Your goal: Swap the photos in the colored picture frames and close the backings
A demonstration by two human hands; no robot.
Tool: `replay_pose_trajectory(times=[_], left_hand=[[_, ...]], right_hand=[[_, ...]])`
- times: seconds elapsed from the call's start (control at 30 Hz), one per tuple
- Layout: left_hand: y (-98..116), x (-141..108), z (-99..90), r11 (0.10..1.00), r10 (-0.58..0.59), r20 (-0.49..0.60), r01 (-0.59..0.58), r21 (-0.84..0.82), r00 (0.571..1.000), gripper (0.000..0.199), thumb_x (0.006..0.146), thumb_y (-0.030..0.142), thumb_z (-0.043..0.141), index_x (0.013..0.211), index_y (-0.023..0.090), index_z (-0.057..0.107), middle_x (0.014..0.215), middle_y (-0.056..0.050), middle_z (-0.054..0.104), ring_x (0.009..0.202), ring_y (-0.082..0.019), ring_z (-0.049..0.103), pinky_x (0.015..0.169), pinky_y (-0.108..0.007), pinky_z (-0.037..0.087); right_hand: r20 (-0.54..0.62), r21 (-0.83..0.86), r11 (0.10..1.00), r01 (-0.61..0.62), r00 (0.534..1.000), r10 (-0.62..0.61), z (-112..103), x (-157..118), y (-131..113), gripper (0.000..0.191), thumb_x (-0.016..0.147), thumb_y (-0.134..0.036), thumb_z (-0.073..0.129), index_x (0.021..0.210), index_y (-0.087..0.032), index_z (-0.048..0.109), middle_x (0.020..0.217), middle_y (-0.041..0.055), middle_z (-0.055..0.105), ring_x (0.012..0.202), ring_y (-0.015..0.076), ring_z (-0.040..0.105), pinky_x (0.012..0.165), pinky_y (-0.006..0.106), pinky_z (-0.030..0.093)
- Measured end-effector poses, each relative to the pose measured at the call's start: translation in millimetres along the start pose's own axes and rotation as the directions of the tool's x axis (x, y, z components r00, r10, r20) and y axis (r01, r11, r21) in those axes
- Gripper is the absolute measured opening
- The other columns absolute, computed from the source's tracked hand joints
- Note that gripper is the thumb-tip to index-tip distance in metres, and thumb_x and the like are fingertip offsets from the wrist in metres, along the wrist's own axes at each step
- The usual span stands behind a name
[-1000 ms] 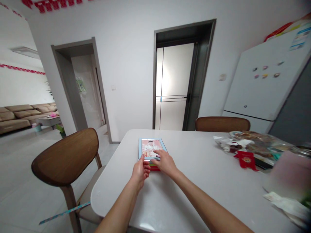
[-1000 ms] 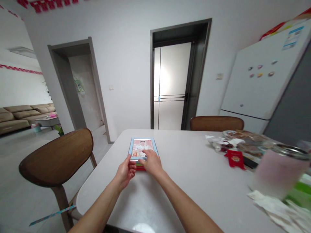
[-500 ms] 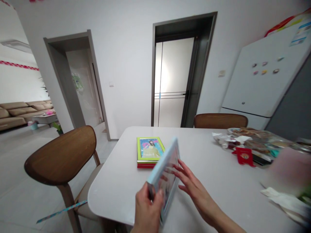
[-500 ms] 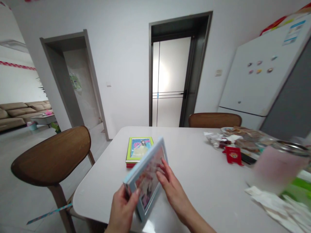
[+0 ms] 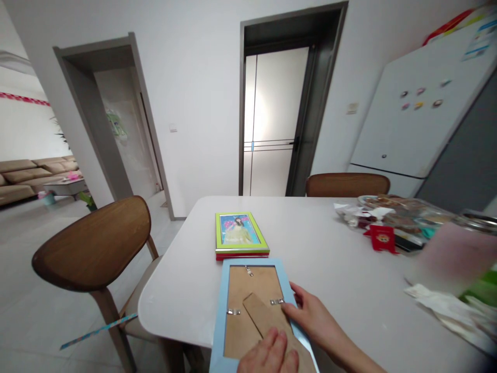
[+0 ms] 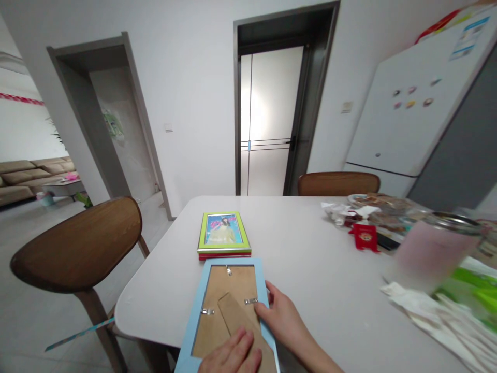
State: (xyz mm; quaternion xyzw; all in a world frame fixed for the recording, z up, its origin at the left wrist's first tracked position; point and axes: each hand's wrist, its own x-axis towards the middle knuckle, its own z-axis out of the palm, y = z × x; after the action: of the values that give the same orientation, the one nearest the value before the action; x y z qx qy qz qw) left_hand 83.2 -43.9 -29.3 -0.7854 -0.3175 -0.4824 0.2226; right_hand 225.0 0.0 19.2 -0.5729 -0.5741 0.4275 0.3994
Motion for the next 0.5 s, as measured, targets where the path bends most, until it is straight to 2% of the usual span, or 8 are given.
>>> replay_pose_trajectory(times=[0.07, 0.13, 0.17, 0.23, 0.3, 0.37, 0.43, 0.5], left_hand=[[-4, -4, -0.5, 0.997, -0.016, 0.052, 0.020, -0.072, 0.999, 0.014, 0.079, 0.022, 0.045, 0.080, 0.023, 0.059, 0.077, 0.002, 0.070, 0.069, -0.014, 0.066, 0.057, -0.018, 0.053], [-17, -2, -9.2, 0.982, 0.018, 0.239, 0.027, -0.185, 0.971, 0.023, 0.075, 0.031, 0.047, 0.093, 0.021, 0.057, 0.090, -0.003, 0.068, 0.082, -0.018, 0.063, 0.068, -0.024, 0.053], [-27, 1, -15.3, 0.973, 0.021, 0.351, 0.062, -0.222, 0.936, 0.033, 0.073, 0.034, 0.049, 0.101, 0.018, 0.054, 0.100, -0.008, 0.064, 0.092, -0.020, 0.059, 0.075, -0.028, 0.051], [-49, 8, -27.0, 0.953, -0.162, 0.519, 0.269, -0.138, 0.839, 0.042, 0.071, 0.025, 0.049, 0.112, 0.014, 0.047, 0.117, -0.012, 0.053, 0.108, -0.022, 0.048, 0.087, -0.033, 0.044], [-71, 13, -34.2, 0.876, -0.400, 0.583, 0.482, 0.016, 0.707, 0.046, 0.071, 0.021, 0.048, 0.115, 0.011, 0.045, 0.123, -0.014, 0.046, 0.114, -0.023, 0.041, 0.094, -0.039, 0.036], [-85, 14, -36.2, 0.779, -0.533, 0.604, 0.623, 0.075, 0.593, 0.047, 0.070, 0.023, 0.048, 0.116, 0.010, 0.045, 0.126, -0.014, 0.042, 0.116, -0.023, 0.038, 0.097, -0.040, 0.032], [-90, 11, -35.6, 0.710, -0.574, 0.620, 0.702, 0.051, 0.535, 0.049, 0.070, 0.024, 0.048, 0.116, 0.009, 0.045, 0.129, -0.014, 0.039, 0.117, -0.022, 0.036, 0.098, -0.038, 0.030], [-88, 9, -35.0, 0.663, -0.593, 0.621, 0.748, 0.017, 0.512, 0.050, 0.069, 0.023, 0.047, 0.117, 0.008, 0.044, 0.130, -0.014, 0.036, 0.118, -0.021, 0.035, 0.099, -0.035, 0.028]], right_hand=[[-0.058, -0.240, 0.970, 0.029, 0.997, -0.044, -1, 4, 6, 0.049, 0.061, -0.022, 0.046, 0.109, -0.010, 0.048, 0.076, 0.0047, 0.065, 0.066, 0.0175, 0.058, 0.064, 0.026, 0.043], [-0.060, -0.365, 0.929, 0.063, 0.994, -0.091, -1, 5, 7, 0.046, 0.063, -0.022, 0.043, 0.107, -0.011, 0.049, 0.075, 0.0044, 0.065, 0.064, 0.0164, 0.057, 0.062, 0.025, 0.042], [-0.044, -0.399, 0.913, 0.088, 0.992, -0.115, -1, 5, 6, 0.043, 0.064, -0.023, 0.043, 0.105, -0.012, 0.050, 0.077, 0.0046, 0.064, 0.065, 0.0160, 0.057, 0.062, 0.024, 0.042], [-0.016, -0.474, 0.872, 0.122, 0.989, -0.147, 0, 5, 5, 0.039, 0.065, -0.024, 0.043, 0.101, -0.014, 0.053, 0.081, 0.0057, 0.063, 0.069, 0.0163, 0.057, 0.064, 0.024, 0.041], [-0.006, -0.561, 0.819, 0.121, 0.989, -0.150, 1, 6, 6, 0.037, 0.065, -0.025, 0.045, 0.099, -0.013, 0.055, 0.084, 0.0078, 0.062, 0.074, 0.0179, 0.056, 0.067, 0.025, 0.041], [-0.020, -0.636, 0.766, 0.097, 0.990, -0.141, 1, 8, 9, 0.038, 0.066, -0.026, 0.045, 0.100, -0.012, 0.054, 0.086, 0.0095, 0.060, 0.078, 0.0191, 0.055, 0.071, 0.027, 0.040], [-0.032, -0.679, 0.727, 0.102, 0.985, -0.167, 2, 11, 12, 0.041, 0.067, -0.025, 0.046, 0.106, -0.012, 0.052, 0.094, 0.0113, 0.057, 0.085, 0.0198, 0.054, 0.076, 0.028, 0.039], [-0.008, -0.695, 0.703, 0.151, 0.976, -0.218, 3, 13, 14, 0.042, 0.067, -0.022, 0.046, 0.107, -0.014, 0.052, 0.107, 0.0128, 0.051, 0.096, 0.0208, 0.050, 0.083, 0.029, 0.037]])
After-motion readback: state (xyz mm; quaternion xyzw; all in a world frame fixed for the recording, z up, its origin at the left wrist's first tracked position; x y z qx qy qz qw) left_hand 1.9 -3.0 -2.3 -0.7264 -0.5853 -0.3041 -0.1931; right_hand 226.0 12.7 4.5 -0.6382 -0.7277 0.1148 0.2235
